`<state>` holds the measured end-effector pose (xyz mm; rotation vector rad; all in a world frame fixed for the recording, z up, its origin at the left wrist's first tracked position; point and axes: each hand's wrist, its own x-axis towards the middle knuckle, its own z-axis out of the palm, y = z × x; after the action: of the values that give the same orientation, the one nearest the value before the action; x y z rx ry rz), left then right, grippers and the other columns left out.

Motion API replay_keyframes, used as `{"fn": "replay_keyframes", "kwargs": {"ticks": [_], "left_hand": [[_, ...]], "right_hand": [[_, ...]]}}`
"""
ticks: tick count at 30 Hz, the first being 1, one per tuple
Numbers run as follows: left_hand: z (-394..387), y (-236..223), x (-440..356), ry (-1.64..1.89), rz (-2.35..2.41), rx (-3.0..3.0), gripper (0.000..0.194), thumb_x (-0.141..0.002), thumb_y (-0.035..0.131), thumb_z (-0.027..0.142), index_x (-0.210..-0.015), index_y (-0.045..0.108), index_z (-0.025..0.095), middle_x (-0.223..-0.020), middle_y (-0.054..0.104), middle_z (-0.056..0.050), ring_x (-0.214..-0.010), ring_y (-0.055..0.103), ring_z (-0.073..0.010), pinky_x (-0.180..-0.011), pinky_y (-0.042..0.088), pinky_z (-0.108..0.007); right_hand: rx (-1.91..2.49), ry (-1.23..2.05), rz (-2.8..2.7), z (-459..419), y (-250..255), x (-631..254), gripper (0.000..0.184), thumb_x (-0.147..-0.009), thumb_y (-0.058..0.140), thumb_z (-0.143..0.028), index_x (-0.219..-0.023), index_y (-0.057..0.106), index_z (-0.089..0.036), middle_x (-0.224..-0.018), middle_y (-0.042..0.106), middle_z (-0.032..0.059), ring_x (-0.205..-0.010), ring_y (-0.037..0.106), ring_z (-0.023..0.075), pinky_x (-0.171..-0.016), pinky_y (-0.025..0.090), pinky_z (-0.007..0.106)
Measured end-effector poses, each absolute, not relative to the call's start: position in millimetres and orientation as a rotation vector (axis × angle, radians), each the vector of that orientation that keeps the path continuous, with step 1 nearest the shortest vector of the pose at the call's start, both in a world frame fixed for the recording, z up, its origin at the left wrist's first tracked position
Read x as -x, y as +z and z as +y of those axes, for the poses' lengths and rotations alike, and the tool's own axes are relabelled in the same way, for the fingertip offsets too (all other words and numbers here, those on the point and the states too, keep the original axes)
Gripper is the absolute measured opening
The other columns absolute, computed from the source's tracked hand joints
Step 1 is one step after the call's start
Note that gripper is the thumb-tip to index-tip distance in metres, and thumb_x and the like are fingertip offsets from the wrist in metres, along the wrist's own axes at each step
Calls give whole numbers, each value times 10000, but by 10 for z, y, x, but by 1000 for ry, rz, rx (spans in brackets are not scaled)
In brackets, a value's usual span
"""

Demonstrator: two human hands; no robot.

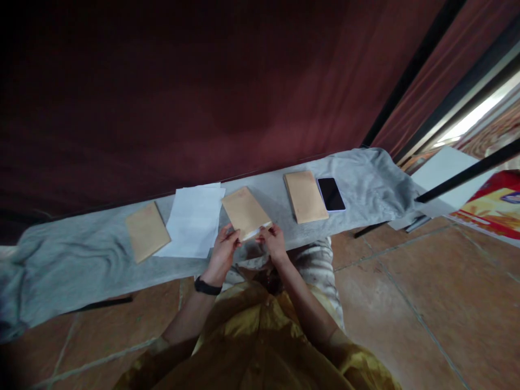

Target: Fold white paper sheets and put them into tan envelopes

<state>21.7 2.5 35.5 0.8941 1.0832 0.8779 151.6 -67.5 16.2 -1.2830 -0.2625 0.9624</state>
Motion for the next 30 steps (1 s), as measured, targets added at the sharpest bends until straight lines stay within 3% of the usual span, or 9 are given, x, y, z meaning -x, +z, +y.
{"fn": "replay_keyframes", "kwargs": {"ticks": [2,5,8,11,14,17,24,30], "left_hand": [[71,281,-221,938,1091,-985,719,-653,848,256,-1309,558,200,-845,686,13,-627,634,-96,-538,484,-172],[113,151,-192,931,1115,-1224,862,-654,857,218,-1426,473,236,-1154,655,-57,-750,675,-122,-657,567,-235],[157,46,-124,827,1131,-1530,848,-689,835,198,-1451,468,257,-1423,502,-121,-848,690,-154,-749,616,-316],[211,-11,-48,727,1123,-1811,757,-741,781,152,-1437,502,254,-1542,381,-137,-1081,674,-235,-892,613,-381],[247,-28,11,632,1118,-2062,651,-788,724,115,-1401,543,239,-1544,408,-128,-1288,575,-290,-1037,551,-422],[247,-11,56,567,1090,-2231,568,-832,664,94,-1376,556,220,-1512,468,-121,-1366,511,-285,-1125,480,-434],[203,68,113,498,1035,-2341,490,-873,585,65,-1347,557,189,-1471,516,-106,-1344,536,-240,-1158,446,-395],[210,57,144,489,1030,-2403,410,-893,597,124,-1298,594,188,-1398,571,-109,-1305,553,-244,-1131,470,-412]], "right_hand": [[1263,961,-232,-644,145,-1493,413,-634,762,-530,-839,605,-207,-697,649,-15,-613,629,156,-608,584,315],[1242,968,-189,-598,114,-1445,431,-620,791,-516,-841,605,-196,-697,663,-10,-613,641,149,-623,596,313],[1242,979,-153,-562,75,-1398,425,-616,809,-496,-828,603,-191,-676,665,-18,-587,640,137,-615,601,301],[1253,1010,-138,-543,37,-1367,413,-609,824,-471,-823,605,-193,-677,680,-14,-586,658,142,-601,608,294],[1278,1050,-140,-537,1,-1358,392,-602,832,-450,-780,592,-197,-655,676,-17,-575,669,149,-582,616,294],[1325,1087,-150,-536,-32,-1374,373,-603,830,-429,-712,554,-204,-580,636,-39,-531,663,151,-552,619,293],[1486,1194,-266,-567,-51,-1502,282,-690,763,-406,-729,567,-207,-605,688,-9,-509,670,172,-527,607,301],[1706,1112,-449,-786,-26,-1688,121,-813,656,-328,-804,623,-212,-611,672,-2,-501,605,146,-515,512,249]]}}
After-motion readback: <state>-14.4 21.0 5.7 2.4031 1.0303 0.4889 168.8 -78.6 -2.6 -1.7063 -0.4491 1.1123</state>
